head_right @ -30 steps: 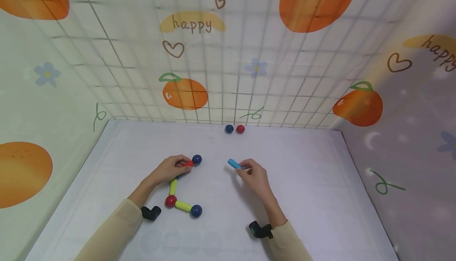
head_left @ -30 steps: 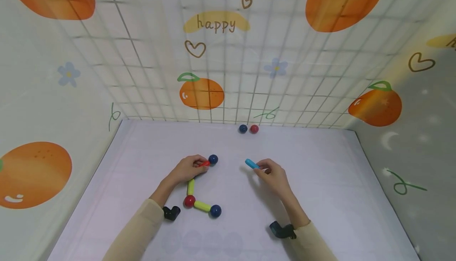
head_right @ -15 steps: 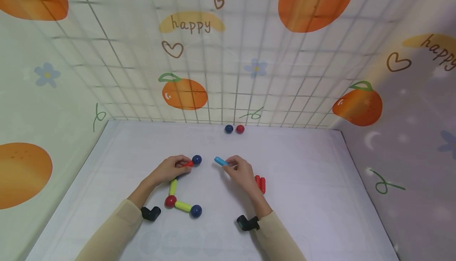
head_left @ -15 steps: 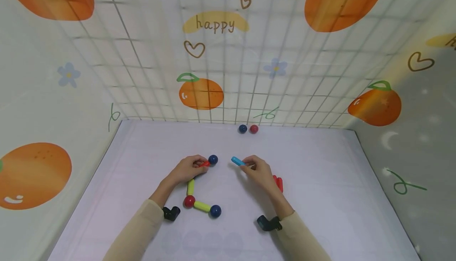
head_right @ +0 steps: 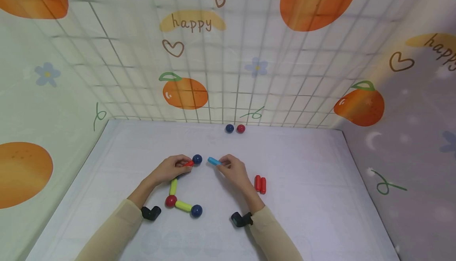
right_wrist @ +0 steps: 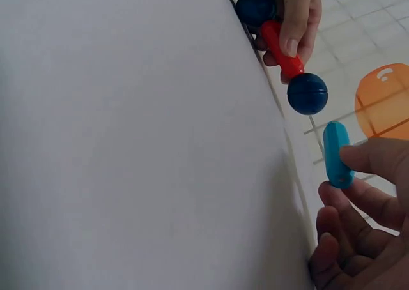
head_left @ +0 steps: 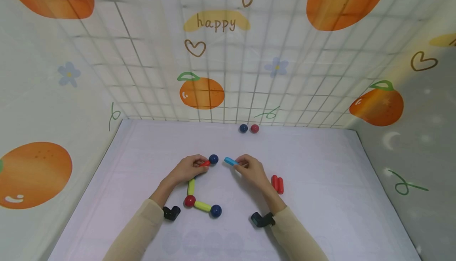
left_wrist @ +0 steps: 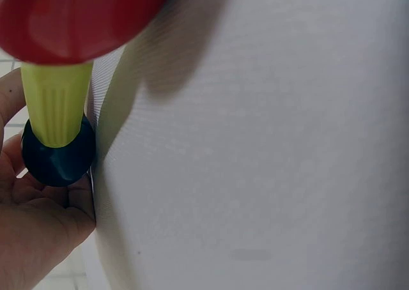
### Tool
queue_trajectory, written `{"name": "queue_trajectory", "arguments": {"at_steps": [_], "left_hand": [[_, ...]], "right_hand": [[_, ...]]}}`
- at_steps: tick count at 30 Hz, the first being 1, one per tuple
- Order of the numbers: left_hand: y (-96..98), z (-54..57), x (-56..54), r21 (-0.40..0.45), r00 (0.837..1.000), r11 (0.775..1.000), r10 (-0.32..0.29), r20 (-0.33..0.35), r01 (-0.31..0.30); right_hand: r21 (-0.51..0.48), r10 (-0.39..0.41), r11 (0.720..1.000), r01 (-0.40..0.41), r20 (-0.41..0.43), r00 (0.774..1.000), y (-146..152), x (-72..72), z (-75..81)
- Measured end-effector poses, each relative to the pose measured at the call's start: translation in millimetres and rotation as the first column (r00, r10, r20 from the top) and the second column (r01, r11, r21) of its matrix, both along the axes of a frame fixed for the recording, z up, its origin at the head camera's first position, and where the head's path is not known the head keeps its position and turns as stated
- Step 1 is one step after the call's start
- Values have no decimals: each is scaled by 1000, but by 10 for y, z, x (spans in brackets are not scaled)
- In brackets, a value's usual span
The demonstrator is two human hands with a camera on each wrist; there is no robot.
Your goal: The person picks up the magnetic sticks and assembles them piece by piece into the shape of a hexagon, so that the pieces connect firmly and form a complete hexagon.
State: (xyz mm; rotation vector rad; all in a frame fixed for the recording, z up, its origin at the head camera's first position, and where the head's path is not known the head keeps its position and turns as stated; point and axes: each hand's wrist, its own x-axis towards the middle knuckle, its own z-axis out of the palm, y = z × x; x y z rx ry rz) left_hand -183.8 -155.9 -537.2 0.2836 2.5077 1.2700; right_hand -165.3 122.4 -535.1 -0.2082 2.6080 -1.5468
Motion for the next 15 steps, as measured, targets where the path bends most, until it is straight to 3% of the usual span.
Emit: {"name": "queue_trajectory", "arguments": {"at_steps": [15], "left_hand": [[0, 10, -1, -3, 1000, 1000, 1, 11, -1]], "right_hand": [[2, 42, 999, -42, -13, 999, -157, -58, -14]]}}
